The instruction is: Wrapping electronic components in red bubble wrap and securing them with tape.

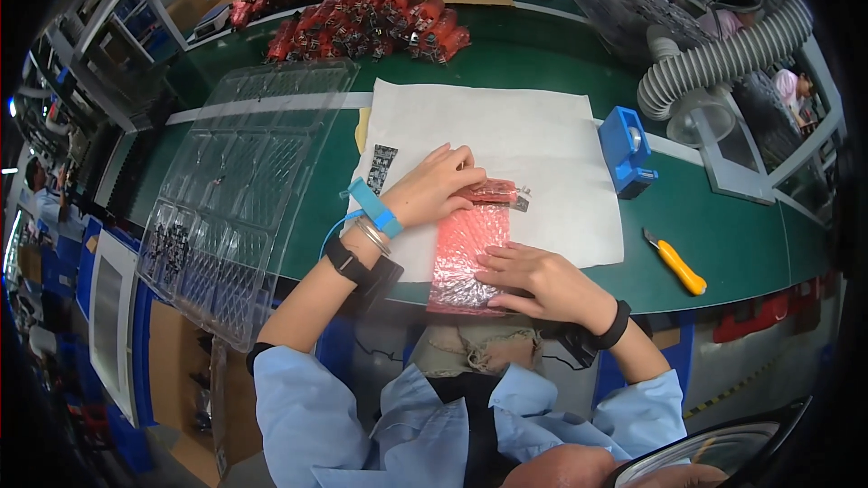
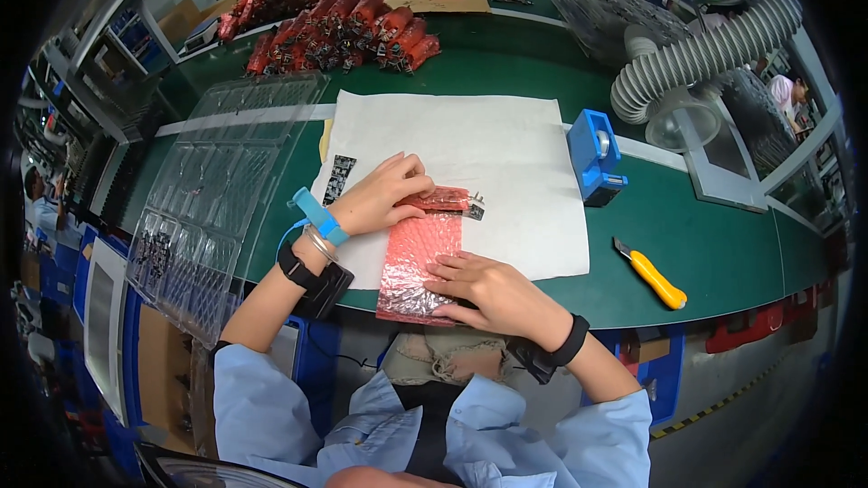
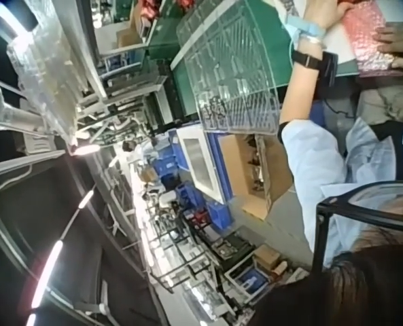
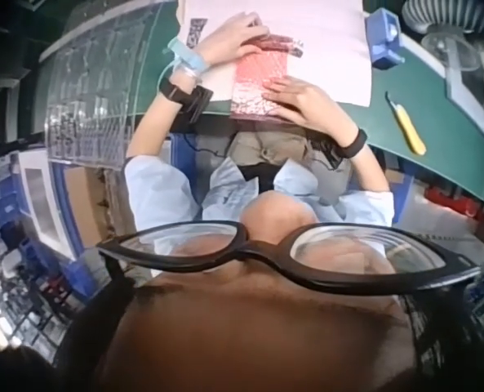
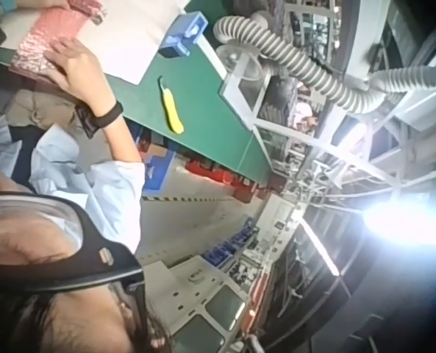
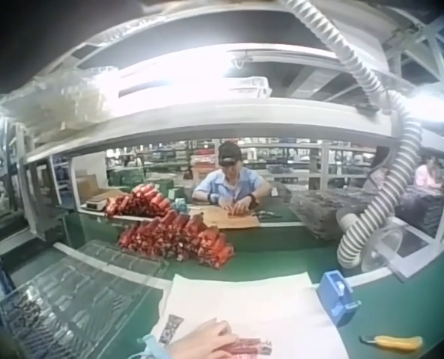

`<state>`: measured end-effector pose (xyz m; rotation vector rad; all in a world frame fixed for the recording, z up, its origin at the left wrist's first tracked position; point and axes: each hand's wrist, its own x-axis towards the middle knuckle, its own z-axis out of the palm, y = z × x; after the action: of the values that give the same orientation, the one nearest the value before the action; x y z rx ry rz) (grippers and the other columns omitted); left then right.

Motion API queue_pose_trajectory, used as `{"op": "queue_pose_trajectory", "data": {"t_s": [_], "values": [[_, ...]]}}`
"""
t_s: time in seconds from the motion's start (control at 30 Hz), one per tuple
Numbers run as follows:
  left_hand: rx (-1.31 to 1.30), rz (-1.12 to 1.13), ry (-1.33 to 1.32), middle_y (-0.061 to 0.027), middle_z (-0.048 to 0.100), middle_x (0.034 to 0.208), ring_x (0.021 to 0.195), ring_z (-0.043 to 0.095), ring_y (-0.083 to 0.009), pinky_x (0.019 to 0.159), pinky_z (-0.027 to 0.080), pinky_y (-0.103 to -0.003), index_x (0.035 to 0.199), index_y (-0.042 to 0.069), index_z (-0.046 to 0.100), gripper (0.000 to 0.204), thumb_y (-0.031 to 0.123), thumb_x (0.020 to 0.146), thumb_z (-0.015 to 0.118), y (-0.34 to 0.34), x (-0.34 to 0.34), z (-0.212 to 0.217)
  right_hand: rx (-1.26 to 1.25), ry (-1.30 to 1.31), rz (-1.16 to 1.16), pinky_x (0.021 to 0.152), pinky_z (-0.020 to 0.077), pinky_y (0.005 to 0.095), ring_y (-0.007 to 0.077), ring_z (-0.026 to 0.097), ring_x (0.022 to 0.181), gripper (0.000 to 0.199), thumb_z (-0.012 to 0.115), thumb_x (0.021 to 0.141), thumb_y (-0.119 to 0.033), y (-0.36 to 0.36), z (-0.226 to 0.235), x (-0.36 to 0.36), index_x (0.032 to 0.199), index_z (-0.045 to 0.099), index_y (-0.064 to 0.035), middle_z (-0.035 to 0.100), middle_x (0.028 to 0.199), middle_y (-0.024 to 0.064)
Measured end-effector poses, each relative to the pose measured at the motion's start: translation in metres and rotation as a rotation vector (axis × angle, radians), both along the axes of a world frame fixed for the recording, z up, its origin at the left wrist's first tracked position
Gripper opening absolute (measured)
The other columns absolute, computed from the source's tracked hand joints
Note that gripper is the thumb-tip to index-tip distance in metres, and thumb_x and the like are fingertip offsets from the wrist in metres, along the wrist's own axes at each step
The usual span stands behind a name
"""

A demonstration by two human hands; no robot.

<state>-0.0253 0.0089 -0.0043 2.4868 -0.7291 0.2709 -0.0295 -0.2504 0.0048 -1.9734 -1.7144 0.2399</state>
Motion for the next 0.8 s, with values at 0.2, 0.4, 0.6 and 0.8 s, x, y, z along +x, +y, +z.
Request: {"op": "queue_pose_trajectory", "data": {"t_s": [0.2,0.4,0.6,0.8], "values": [[0.035,-0.010,0.013,-0.0089,0.049,0.097,0.093,0.050,-0.0282,0.092,0.039,-0.040,0.096,0.006,0.057,0.023,0.016,0.080,0.070,0.006,-0.005,0.001,-0.054,-0.005,-0.027,0.103,0.0426,0.0414,0.0308,0.061,0.107,0.033,0.069,0.081,-0.021,0.012,0.019,0.003,0.111,0.067,-0.0070,0.065,0.114,0.0147],[-0.222,0.022,0.130,-0.0086,0.049,0.099,0.092,0.051,-0.0266,0.091,0.040,-0.042,0.096,0.005,0.056,0.026,0.022,0.082,0.070,0.008,-0.008,-0.007,0.297,-0.165,-0.399,0.093,0.0479,0.0392,0.0296,0.064,0.093,0.028,0.073,0.076,-0.011,0.041,0.021,0.033,0.103,0.069,-0.0052,0.067,0.100,0.0167],[-0.316,0.121,0.022,-0.0097,0.050,0.100,0.093,0.052,-0.0275,0.089,0.041,-0.045,0.094,0.004,0.056,0.035,0.030,0.079,0.073,0.007,-0.016,-0.019,0.186,0.193,-0.448,0.078,0.0510,0.0342,0.0275,0.064,0.085,0.027,0.074,0.075,-0.009,0.045,0.005,0.053,0.100,0.068,-0.0010,0.066,0.095,0.0148],[-0.155,0.684,-0.143,-0.0122,0.056,0.097,0.094,0.053,-0.0292,0.089,0.037,-0.045,0.096,0.006,0.059,0.041,0.037,0.075,0.076,0.039,-0.031,-0.009,0.241,0.316,-0.424,0.077,0.0490,0.0308,0.0217,0.062,0.085,0.030,0.075,0.073,-0.008,0.041,-0.004,0.062,0.101,0.068,-0.0007,0.065,0.092,0.0119]]}}
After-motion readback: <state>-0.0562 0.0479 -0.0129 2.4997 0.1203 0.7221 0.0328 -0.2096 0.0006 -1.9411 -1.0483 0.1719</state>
